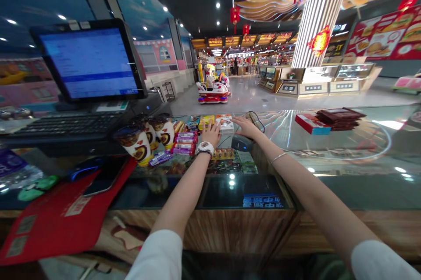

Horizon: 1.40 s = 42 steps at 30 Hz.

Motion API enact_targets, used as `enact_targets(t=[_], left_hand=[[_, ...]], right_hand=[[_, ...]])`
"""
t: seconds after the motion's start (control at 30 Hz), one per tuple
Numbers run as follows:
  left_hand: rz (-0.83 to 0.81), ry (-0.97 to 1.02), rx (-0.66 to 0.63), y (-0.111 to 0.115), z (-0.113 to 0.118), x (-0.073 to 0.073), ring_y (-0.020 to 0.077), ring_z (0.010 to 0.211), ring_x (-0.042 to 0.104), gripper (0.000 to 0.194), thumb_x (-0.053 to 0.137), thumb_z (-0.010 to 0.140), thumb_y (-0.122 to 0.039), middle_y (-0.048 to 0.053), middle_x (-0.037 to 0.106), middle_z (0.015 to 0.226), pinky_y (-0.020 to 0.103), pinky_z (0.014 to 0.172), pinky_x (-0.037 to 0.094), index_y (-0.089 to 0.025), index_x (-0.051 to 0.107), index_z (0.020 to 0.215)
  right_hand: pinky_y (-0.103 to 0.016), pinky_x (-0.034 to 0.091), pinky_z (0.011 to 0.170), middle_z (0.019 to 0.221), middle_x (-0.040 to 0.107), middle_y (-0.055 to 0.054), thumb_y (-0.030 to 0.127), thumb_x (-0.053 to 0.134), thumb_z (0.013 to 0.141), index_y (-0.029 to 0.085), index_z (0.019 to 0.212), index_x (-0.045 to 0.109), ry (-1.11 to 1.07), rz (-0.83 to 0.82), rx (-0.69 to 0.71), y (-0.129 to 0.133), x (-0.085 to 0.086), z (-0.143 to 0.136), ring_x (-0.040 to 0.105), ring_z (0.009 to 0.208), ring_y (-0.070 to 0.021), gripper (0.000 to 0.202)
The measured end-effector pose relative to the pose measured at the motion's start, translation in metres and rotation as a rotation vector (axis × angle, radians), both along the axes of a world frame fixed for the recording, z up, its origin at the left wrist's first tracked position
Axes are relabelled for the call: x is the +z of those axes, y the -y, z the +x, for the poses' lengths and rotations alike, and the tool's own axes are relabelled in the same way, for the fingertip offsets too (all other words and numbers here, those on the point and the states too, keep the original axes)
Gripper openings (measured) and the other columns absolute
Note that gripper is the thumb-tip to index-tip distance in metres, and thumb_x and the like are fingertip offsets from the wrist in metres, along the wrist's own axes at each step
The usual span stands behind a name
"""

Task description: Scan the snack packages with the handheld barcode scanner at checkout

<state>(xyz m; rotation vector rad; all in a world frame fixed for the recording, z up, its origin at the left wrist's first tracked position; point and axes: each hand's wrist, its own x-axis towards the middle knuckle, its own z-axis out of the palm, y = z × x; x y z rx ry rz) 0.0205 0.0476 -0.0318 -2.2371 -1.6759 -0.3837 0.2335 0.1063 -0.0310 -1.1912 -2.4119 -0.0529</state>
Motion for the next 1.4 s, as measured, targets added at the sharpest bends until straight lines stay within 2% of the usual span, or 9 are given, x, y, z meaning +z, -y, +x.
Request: enact_targets(t=[0.1, 0.23, 0.43, 0.6, 0.77, 1.1, 1.4], left_hand=[[-0.024, -0.016, -0.005, -0.003, 0.000, -0.004, 0.0295, 0.152, 0.019, 0.057, 0.046, 0.094, -0.028, 0.006, 0.038, 0.159, 0.056, 0.125, -0.001, -0.021, 0.040, 0.151], [-0.032, -0.014, 0.001, -0.004, -0.001, -0.005, 0.0283, 0.152, 0.021, 0.054, 0.045, 0.095, -0.027, 0.005, 0.045, 0.155, 0.057, 0.125, 0.001, -0.023, 0.042, 0.149], [-0.006, -0.006, -0.019, -0.004, -0.002, -0.004, 0.0280, 0.149, 0.029, 0.048, 0.043, 0.094, -0.018, 0.005, 0.054, 0.147, 0.056, 0.125, 0.005, -0.022, 0.051, 0.141], [0.061, -0.004, -0.071, -0.006, -0.002, -0.004, 0.0271, 0.142, 0.040, 0.041, 0.043, 0.093, -0.013, 0.007, 0.065, 0.133, 0.055, 0.126, 0.008, -0.021, 0.061, 0.129], [0.122, 0.003, -0.117, -0.007, -0.003, -0.004, 0.0283, 0.135, 0.048, 0.038, 0.050, 0.091, -0.017, 0.007, 0.067, 0.130, 0.055, 0.125, 0.012, -0.022, 0.063, 0.126], [0.275, 0.050, -0.162, 0.006, 0.002, 0.015, 0.0269, 0.125, 0.057, 0.037, 0.049, 0.096, -0.020, 0.006, 0.070, 0.125, 0.058, 0.122, 0.021, -0.026, 0.061, 0.130], [0.435, 0.107, -0.263, 0.028, 0.007, 0.033, 0.0262, 0.120, 0.060, 0.035, 0.047, 0.097, -0.021, 0.004, 0.069, 0.129, 0.059, 0.122, 0.023, -0.028, 0.063, 0.128]], right_hand=[[-0.048, 0.033, 0.117, 0.157, 0.041, -0.011, 0.021, 0.073, 0.079, 0.022, 0.149, 0.043, 0.032, -0.030, 0.050, -0.008, -0.003, -0.003, 0.038, 0.145, -0.0280, 0.076], [-0.048, 0.036, 0.115, 0.151, 0.049, -0.010, 0.018, 0.072, 0.079, 0.024, 0.147, 0.047, 0.068, -0.040, 0.046, -0.013, -0.008, -0.009, 0.041, 0.143, -0.0290, 0.072], [-0.039, 0.041, 0.111, 0.132, 0.066, -0.013, 0.020, 0.075, 0.079, 0.021, 0.138, 0.058, 0.075, -0.011, 0.000, -0.008, -0.008, -0.009, 0.057, 0.129, -0.0269, 0.061], [-0.039, 0.046, 0.104, 0.121, 0.072, -0.012, 0.018, 0.074, 0.080, 0.020, 0.125, 0.068, 0.066, 0.048, 0.059, -0.003, -0.003, -0.004, 0.065, 0.115, -0.0271, 0.046], [-0.040, 0.048, 0.101, 0.118, 0.073, -0.011, 0.016, 0.069, 0.081, 0.020, 0.118, 0.071, 0.031, 0.091, 0.104, -0.001, -0.004, -0.002, 0.067, 0.111, -0.0270, 0.037], [-0.048, 0.043, 0.108, 0.120, 0.072, -0.012, 0.016, 0.059, 0.084, 0.017, 0.125, 0.065, -0.036, 0.296, 0.098, 0.016, 0.004, 0.009, 0.067, 0.109, -0.0271, 0.042], [-0.048, 0.045, 0.103, 0.126, 0.069, -0.011, 0.020, 0.059, 0.088, 0.019, 0.127, 0.062, -0.118, 0.497, 0.088, 0.060, 0.021, 0.025, 0.062, 0.113, -0.0279, 0.039]])
